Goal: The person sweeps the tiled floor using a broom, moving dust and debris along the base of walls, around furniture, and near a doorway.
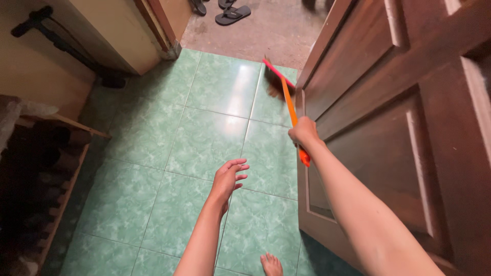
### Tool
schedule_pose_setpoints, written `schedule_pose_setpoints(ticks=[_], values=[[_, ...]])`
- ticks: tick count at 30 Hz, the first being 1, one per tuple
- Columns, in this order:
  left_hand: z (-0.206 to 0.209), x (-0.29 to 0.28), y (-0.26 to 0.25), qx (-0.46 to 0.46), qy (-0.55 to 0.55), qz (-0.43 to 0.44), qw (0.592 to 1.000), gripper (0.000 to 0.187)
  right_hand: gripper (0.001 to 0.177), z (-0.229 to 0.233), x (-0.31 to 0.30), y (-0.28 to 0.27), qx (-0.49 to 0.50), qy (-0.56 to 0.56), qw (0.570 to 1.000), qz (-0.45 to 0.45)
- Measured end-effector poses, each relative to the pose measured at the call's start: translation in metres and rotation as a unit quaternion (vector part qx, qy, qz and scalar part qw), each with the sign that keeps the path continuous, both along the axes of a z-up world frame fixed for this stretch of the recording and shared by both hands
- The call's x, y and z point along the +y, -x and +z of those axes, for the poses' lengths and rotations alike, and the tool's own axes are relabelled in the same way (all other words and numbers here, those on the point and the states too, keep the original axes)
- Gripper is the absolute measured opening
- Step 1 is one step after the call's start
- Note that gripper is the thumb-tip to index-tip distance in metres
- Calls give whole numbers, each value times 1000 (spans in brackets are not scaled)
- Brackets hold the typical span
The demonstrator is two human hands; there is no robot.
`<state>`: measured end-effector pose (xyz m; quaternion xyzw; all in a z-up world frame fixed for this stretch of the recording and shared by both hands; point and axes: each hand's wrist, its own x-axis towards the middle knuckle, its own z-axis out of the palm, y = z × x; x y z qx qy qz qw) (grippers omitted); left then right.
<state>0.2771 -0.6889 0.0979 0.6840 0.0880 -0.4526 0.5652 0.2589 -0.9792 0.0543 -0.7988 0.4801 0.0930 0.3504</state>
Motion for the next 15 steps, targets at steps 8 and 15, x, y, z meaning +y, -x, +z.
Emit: schedule_pose_setpoints(ticks=[8, 15], values=[[-13, 6, -11, -2, 14, 26, 1000, 36, 23, -40, -32, 0, -63, 56, 996, 29], [-9, 24, 12, 5, 7, 42, 999, 37, 24, -15, 16, 46, -196, -55, 979, -26]])
